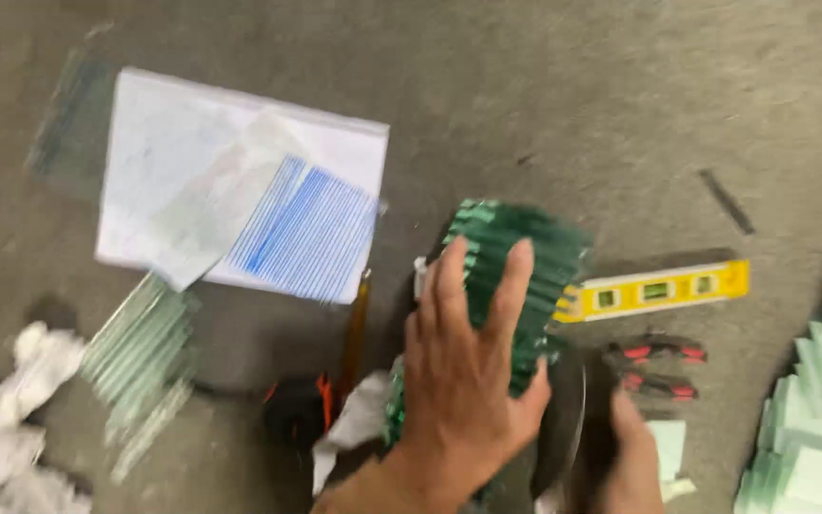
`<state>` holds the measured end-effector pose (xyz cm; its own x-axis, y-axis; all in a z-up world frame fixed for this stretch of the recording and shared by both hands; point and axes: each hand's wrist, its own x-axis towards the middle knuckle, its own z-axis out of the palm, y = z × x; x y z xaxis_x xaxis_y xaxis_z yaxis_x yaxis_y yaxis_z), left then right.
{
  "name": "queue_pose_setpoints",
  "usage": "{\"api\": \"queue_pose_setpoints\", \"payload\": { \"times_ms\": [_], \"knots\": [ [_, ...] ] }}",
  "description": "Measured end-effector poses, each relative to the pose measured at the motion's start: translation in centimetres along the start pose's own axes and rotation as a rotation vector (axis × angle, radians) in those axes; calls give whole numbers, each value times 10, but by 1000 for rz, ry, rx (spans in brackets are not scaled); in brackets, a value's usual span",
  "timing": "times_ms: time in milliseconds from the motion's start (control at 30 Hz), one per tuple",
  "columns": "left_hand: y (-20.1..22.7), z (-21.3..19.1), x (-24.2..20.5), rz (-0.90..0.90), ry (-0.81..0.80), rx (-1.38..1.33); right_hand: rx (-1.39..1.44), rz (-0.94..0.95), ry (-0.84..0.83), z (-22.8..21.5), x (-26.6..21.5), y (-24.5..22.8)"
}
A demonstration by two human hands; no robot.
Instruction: The person holds a stack of small green glass squares and repeatedly rubs their edges with a curved metal tool. The person rotates the stack to work different sides and continues the rubbing motion throughout the clip.
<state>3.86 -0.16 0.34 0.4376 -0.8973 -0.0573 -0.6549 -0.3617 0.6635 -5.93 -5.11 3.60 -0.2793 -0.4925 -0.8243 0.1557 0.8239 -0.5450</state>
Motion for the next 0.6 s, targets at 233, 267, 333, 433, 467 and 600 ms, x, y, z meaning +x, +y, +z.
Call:
{"api": "queue_pose_setpoints", "payload": {
  "times_ms": [233, 267, 333, 433, 467, 600],
  "knots": [
    [1, 2, -2, -9, -51, -32, -383, -766, -38, -2, -7, -1],
    [4, 0, -7, -16, -66, -55, -362, -708, -24, 5, -21, -6],
    [0, -3, -4, -6, -8, -9, -272, -624, -31, 30, -44, -17],
    [2, 3, 1, -35, -85, -44, -135, -437, -96, 21, -20, -12],
    [3, -1, -8, -41, -113, -63, -108, -370, -71, 16, -29, -10],
    [3, 3, 4, 5, 6, -35, 59, -175, -110, 6, -12, -9]
  ]
}}
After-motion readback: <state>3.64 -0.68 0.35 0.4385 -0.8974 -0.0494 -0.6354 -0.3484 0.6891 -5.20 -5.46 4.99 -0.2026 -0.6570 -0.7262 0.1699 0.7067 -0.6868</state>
